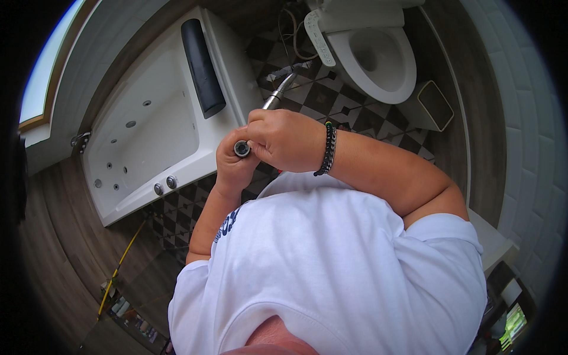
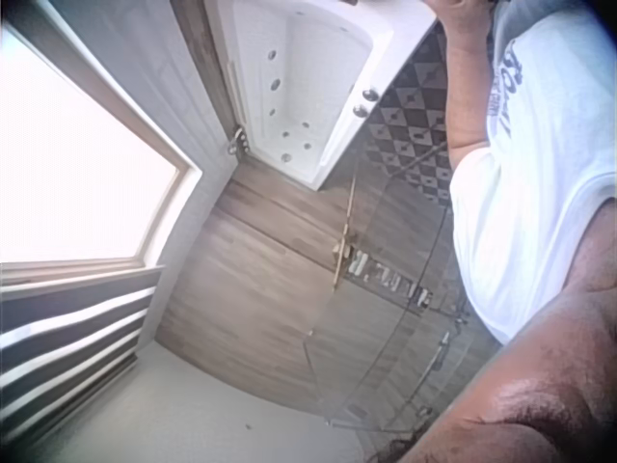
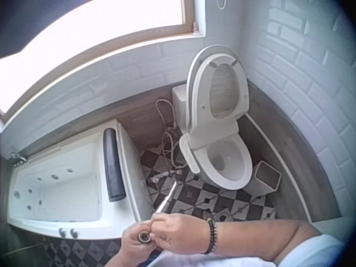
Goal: The person works on a flexible metal water supply line in a bathroom, using a pipe wrench to tighten a fitting. They move around the small space, handling the pipe and wrench, and briefly interact with a bucket and a cloth near the sink.
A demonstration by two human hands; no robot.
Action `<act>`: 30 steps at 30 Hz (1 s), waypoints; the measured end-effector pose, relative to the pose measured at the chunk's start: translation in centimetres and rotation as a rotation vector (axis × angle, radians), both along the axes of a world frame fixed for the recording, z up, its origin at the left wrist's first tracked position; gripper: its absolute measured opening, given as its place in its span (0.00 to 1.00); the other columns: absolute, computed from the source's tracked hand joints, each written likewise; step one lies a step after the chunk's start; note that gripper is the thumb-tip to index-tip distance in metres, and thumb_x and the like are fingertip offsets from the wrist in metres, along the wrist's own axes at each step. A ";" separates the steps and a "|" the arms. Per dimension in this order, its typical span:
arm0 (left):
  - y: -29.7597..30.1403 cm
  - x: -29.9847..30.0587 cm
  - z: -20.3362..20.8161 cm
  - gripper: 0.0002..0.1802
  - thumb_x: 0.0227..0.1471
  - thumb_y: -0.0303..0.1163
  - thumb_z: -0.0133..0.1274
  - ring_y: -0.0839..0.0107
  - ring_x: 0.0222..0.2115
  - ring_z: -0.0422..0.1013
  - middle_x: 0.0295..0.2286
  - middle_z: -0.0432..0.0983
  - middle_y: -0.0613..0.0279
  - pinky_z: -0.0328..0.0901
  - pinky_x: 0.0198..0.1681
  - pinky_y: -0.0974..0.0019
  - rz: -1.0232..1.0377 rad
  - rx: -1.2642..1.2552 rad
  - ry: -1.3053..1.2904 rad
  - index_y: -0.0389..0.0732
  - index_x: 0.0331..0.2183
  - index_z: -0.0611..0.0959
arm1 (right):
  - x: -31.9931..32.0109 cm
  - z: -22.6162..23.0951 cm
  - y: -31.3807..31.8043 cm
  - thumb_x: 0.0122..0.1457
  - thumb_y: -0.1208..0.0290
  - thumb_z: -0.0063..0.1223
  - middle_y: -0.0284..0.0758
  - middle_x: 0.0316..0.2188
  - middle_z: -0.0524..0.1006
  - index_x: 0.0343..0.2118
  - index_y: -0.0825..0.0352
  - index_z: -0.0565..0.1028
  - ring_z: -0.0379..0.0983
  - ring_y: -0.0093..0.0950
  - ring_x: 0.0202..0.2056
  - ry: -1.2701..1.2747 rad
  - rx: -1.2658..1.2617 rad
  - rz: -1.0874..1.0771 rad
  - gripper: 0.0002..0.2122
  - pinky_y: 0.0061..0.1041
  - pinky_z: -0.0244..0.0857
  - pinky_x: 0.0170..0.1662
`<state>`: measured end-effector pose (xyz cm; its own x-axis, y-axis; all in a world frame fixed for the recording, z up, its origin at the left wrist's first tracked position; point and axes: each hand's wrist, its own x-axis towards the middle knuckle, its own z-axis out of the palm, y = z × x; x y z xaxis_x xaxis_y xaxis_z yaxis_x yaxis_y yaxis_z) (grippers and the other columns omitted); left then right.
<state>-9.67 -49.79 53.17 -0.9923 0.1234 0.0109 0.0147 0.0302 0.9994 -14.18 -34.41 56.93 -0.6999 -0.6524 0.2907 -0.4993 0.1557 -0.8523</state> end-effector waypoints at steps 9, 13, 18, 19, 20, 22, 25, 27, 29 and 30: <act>-0.2 -0.1 0.1 0.12 0.34 0.22 0.57 0.69 0.30 0.69 0.30 0.72 0.57 0.62 0.35 0.71 -0.015 -0.052 0.063 0.35 0.28 0.76 | -0.1 0.2 0.0 0.40 0.81 0.52 0.39 0.25 0.69 0.17 0.70 0.65 0.68 0.34 0.22 0.063 0.019 0.014 0.06 0.25 0.64 0.24; -0.2 -0.1 0.0 0.12 0.35 0.22 0.56 0.70 0.30 0.69 0.30 0.72 0.57 0.63 0.34 0.71 -0.025 0.010 0.074 0.35 0.28 0.75 | 0.4 0.6 0.3 0.40 0.82 0.51 0.40 0.25 0.69 0.17 0.70 0.66 0.68 0.34 0.22 0.146 0.078 0.057 0.05 0.25 0.64 0.25; 0.0 -0.6 0.8 0.06 0.38 0.20 0.53 0.73 0.27 0.69 0.31 0.71 0.55 0.65 0.28 0.73 -0.099 0.040 0.126 0.34 0.23 0.72 | -0.5 0.7 1.1 0.46 0.80 0.48 0.38 0.25 0.69 0.20 0.72 0.68 0.69 0.29 0.23 -0.125 -0.032 0.064 0.03 0.22 0.64 0.26; 0.2 -0.7 0.8 0.06 0.39 0.20 0.53 0.73 0.26 0.69 0.31 0.70 0.55 0.66 0.26 0.73 -0.095 0.111 0.077 0.34 0.23 0.71 | -0.8 1.0 1.4 0.47 0.80 0.47 0.37 0.25 0.69 0.20 0.72 0.69 0.69 0.27 0.23 -0.227 -0.059 0.077 0.03 0.22 0.64 0.26; 0.4 -0.8 0.8 0.06 0.40 0.20 0.52 0.73 0.25 0.69 0.32 0.70 0.54 0.66 0.25 0.73 -0.089 0.178 0.030 0.34 0.22 0.70 | -1.1 0.8 1.6 0.48 0.79 0.46 0.35 0.24 0.69 0.21 0.71 0.69 0.68 0.24 0.23 -0.176 -0.083 0.070 0.03 0.22 0.62 0.26; 0.8 -0.8 1.0 0.06 0.42 0.20 0.50 0.74 0.24 0.69 0.33 0.69 0.54 0.67 0.23 0.74 -0.041 0.252 -0.049 0.34 0.21 0.69 | -0.7 1.4 1.6 0.49 0.78 0.46 0.35 0.23 0.69 0.22 0.71 0.70 0.66 0.25 0.22 -0.202 -0.015 -0.065 0.03 0.22 0.61 0.26; 1.7 -0.2 0.7 0.05 0.43 0.20 0.49 0.75 0.23 0.69 0.34 0.68 0.55 0.67 0.23 0.75 0.055 0.278 -0.115 0.34 0.23 0.69 | 0.2 1.9 1.4 0.49 0.76 0.45 0.37 0.21 0.69 0.23 0.71 0.70 0.66 0.28 0.21 -0.289 0.115 -0.147 0.04 0.24 0.60 0.25; 2.2 0.2 0.3 0.04 0.44 0.20 0.49 0.76 0.23 0.68 0.33 0.68 0.56 0.67 0.23 0.75 0.087 0.292 -0.118 0.34 0.24 0.70 | 0.5 1.9 1.2 0.50 0.75 0.45 0.37 0.19 0.69 0.23 0.70 0.70 0.65 0.29 0.20 -0.318 0.171 -0.158 0.05 0.25 0.60 0.25; 2.5 0.4 -0.2 0.04 0.44 0.21 0.49 0.77 0.23 0.68 0.33 0.68 0.57 0.66 0.23 0.76 0.089 0.216 -0.112 0.34 0.26 0.71 | 0.8 1.3 1.0 0.50 0.73 0.45 0.38 0.18 0.69 0.23 0.71 0.70 0.65 0.31 0.20 -0.297 0.193 -0.165 0.06 0.25 0.60 0.25; 2.7 0.5 -0.4 0.04 0.44 0.21 0.49 0.77 0.23 0.68 0.32 0.68 0.58 0.66 0.23 0.77 0.090 0.178 -0.109 0.34 0.27 0.72 | 0.9 0.7 1.1 0.50 0.73 0.45 0.39 0.18 0.69 0.23 0.71 0.70 0.66 0.31 0.20 -0.285 0.200 -0.178 0.06 0.26 0.60 0.25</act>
